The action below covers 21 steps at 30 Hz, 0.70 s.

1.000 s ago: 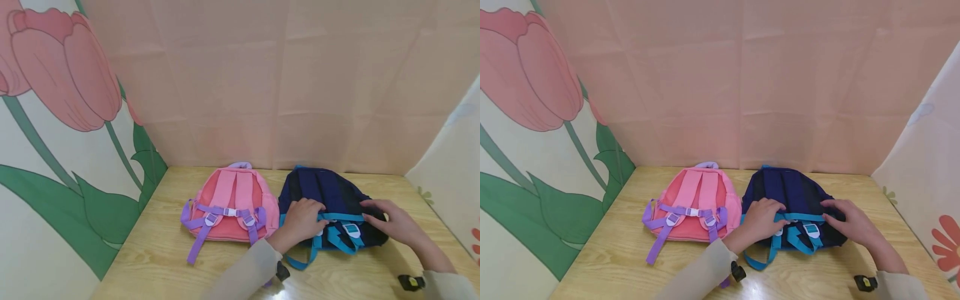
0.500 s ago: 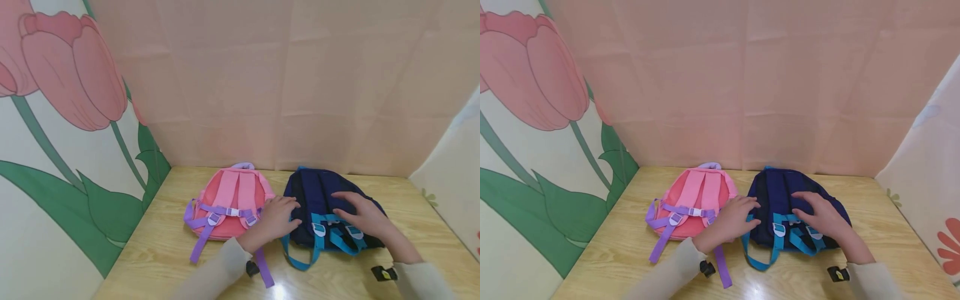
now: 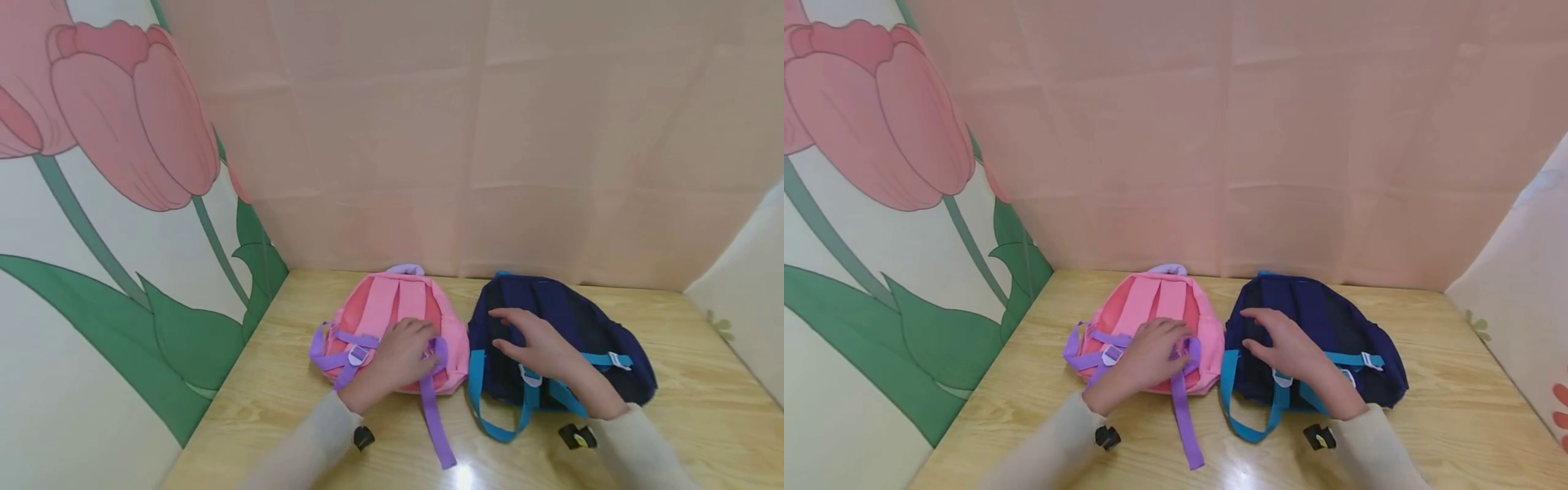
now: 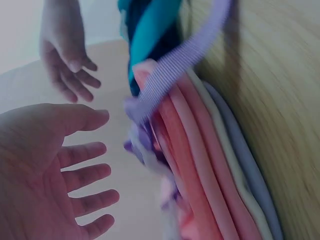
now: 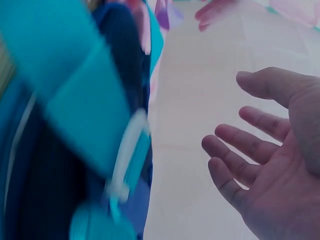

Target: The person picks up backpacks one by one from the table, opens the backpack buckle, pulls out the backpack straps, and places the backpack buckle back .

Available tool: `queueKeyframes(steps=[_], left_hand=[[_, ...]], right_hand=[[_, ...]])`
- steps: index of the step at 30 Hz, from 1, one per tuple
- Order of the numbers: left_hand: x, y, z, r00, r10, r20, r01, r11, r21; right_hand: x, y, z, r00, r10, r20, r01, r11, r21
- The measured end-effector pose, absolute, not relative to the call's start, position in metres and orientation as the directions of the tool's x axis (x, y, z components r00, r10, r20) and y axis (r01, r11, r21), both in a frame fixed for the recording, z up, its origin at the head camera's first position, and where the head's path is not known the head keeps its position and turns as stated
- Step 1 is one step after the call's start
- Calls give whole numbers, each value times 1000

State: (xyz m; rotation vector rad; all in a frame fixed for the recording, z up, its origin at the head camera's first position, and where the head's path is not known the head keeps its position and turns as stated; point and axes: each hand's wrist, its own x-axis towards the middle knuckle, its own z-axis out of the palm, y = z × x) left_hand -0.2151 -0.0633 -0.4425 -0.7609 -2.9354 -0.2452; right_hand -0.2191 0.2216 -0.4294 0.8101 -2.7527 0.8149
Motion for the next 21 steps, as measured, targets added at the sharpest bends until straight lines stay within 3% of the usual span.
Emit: queueKeyframes(steps=[8,21], left_hand=[[-218,-98,-447,-880,458,129,474,868,149],[-223,-138,-455,-876,468,116,481,864,149]], right_hand=[[-227,188,-434,-812,-500,302,-584,671,-456],[-232,143,-440,-823,-521,226,-551,638,-538]])
